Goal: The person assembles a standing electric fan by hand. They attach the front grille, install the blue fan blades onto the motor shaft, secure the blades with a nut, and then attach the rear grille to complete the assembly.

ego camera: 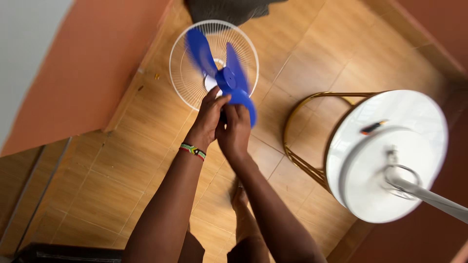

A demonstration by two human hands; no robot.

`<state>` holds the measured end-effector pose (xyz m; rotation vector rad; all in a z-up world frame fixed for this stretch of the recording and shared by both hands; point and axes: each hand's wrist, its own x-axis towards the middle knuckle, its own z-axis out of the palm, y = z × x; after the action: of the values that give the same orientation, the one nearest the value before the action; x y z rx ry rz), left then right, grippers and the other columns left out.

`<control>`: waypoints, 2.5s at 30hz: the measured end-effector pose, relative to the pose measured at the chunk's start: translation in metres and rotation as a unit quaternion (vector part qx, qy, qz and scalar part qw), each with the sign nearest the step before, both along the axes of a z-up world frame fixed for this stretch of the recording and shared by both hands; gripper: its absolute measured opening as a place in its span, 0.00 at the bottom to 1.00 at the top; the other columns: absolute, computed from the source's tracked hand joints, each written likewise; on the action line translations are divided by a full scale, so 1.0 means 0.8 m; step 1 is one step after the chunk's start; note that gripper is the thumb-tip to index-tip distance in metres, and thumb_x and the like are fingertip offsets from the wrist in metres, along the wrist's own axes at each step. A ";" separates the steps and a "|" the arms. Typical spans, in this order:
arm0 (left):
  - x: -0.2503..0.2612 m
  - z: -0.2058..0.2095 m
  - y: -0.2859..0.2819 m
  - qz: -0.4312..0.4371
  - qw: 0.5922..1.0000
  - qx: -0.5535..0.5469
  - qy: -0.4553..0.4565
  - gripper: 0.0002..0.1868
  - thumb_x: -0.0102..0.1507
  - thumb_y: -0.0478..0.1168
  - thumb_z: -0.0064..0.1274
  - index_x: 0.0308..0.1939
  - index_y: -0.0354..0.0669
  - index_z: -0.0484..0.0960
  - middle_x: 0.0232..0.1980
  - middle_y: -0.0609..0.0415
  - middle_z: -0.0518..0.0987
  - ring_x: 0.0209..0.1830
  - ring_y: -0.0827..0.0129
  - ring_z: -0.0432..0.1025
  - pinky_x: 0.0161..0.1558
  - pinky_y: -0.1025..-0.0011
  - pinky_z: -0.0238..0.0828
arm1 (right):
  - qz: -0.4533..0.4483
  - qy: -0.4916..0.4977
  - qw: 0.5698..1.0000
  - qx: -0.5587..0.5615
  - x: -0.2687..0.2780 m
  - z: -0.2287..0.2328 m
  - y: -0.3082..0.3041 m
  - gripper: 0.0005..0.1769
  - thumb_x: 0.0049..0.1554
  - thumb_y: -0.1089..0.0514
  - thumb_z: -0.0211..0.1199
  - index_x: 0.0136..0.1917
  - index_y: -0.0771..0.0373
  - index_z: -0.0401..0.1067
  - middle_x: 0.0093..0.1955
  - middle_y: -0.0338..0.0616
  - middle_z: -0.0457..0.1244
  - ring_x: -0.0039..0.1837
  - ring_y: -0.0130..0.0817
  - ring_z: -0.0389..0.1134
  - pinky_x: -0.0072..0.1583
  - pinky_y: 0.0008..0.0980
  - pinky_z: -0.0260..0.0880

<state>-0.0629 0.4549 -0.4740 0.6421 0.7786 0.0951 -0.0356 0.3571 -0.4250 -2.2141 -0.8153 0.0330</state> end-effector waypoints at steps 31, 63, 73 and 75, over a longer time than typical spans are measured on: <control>-0.155 0.745 -0.106 -0.178 0.726 0.613 -0.256 0.03 0.64 0.31 0.58 0.42 0.36 0.83 0.37 0.49 0.82 0.36 0.62 0.77 0.39 0.66 0.74 | -0.058 0.462 0.591 0.658 -0.161 0.596 -0.188 0.19 0.68 0.50 0.62 0.65 0.63 0.64 0.61 0.47 0.64 0.63 0.37 0.68 0.64 0.39 0.73; 0.006 0.830 -0.545 -0.512 0.681 0.176 -0.494 0.04 0.66 0.28 0.59 0.44 0.33 0.83 0.37 0.56 0.82 0.34 0.80 0.76 0.38 0.80 0.74 | -0.314 0.011 0.659 0.683 -0.214 0.717 -0.565 0.30 0.59 0.60 0.70 0.69 0.64 0.60 0.61 0.51 0.64 0.62 0.42 0.69 0.64 0.43 0.76; 0.094 0.873 -0.550 -0.440 0.581 0.356 -0.585 0.09 0.74 0.37 0.53 0.48 0.35 0.86 0.39 0.54 0.84 0.40 0.78 0.77 0.44 0.77 0.75 | -0.370 0.010 0.632 0.681 -0.128 0.747 -0.581 0.27 0.61 0.53 0.67 0.65 0.66 0.59 0.52 0.52 0.66 0.53 0.42 0.72 0.58 0.43 0.79; 0.107 0.881 -0.541 -0.448 0.562 0.285 -0.634 0.13 0.78 0.39 0.48 0.53 0.33 0.84 0.46 0.53 0.85 0.49 0.75 0.79 0.54 0.75 0.78 | -0.382 0.003 0.634 0.672 -0.103 0.753 -0.580 0.26 0.62 0.52 0.66 0.64 0.67 0.59 0.50 0.52 0.66 0.51 0.41 0.73 0.57 0.43 0.80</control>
<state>0.0230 0.0222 0.2306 1.2682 -1.1199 -0.1465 -0.1176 -0.1072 0.1771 -0.8818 0.2571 -0.7424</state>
